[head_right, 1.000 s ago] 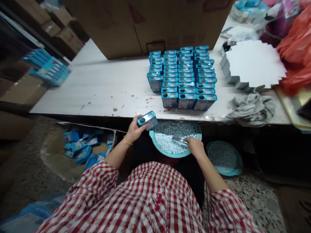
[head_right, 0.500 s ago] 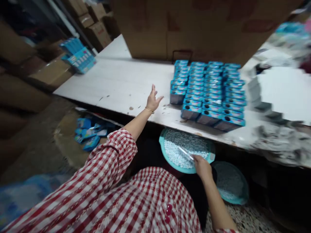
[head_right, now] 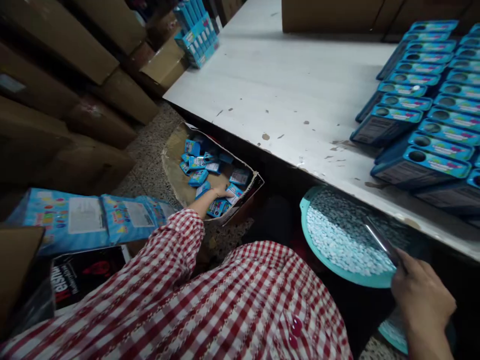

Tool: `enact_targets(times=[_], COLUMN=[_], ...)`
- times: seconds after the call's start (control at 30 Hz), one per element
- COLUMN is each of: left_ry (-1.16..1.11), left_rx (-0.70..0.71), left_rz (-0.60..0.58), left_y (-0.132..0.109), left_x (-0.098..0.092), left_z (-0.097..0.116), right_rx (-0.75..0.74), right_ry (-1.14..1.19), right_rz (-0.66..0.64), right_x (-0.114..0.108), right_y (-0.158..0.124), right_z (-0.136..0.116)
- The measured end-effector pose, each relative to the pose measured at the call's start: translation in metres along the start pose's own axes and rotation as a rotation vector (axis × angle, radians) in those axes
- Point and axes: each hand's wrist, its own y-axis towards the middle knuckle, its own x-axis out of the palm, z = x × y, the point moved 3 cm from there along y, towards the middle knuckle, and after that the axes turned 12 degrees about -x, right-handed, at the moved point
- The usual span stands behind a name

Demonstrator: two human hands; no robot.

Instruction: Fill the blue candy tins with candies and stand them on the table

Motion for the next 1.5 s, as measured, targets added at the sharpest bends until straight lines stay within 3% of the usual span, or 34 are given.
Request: enact_targets(times=[0.1,0.23,0.37,0.4,0.47,0.57,0.67,0.77,0.87,1.0,1.1,1.2,1.33,1.5], left_ry=[0.02,-0.028,-0.34,-0.385,-0.394,-0.214,0.095,0.25,0.189,-0.101,-0.32,-0.472,-0.56,-0.517], left_rx=[0.03,0.133,0.338,0.388,0.515,0.622,0.596,0.591,0.612,0.437,0.29,0.286,0.357,0.511], left_rz=[-0.051,0.028,0.366,0.416,0.38,0.119,-0.062,-0.145,-0.308,-0.47,-0.437,-0.406,-0.426,-0.439], left_y=[-0.001,-0.024,-0.086,-0.105,-0.14,-0.176,-0.192,-0.2,-0.203,-0.194,-0.179,-0.166,-0.155,-0.155], left_x=[0.012,-0.004,-0.047,-0.056,-0.061,-0.029,0.034,0.088,0.117,0.127,0.132,0.138,0.142,0.139], left_z=[0.006,0.008,0.025,0.034,0.059,0.099,0.122,0.127,0.122,0.11,0.106,0.116,0.147,0.191], right_rx=[0.075,0.111,0.057,0.045,0.021,-0.025,-0.067,-0.057,-0.078,-0.046,0.094,0.16,0.143,0.103], right_ry=[-0.074,0.002,0.06,0.067,0.109,0.195,0.113,-0.114,-0.237,-0.078,0.128,0.229,0.352,0.495], right_rz=[-0.023,-0.052,-0.051,-0.048,-0.042,-0.047,-0.122,-0.176,-0.258,-0.352,-0.312,-0.27,-0.225,-0.137], right_x=[-0.002,0.009,0.031,0.037,0.047,0.051,0.043,0.025,0.019,0.048,0.079,0.098,0.098,0.072], right_y=[0.004,-0.001,-0.006,-0.005,-0.003,-0.002,-0.007,-0.012,-0.013,0.004,0.026,0.04,0.04,0.029], right_z=[-0.006,0.004,0.033,0.038,0.043,0.03,0.011,0.005,0.003,-0.018,-0.039,-0.045,-0.034,-0.017])
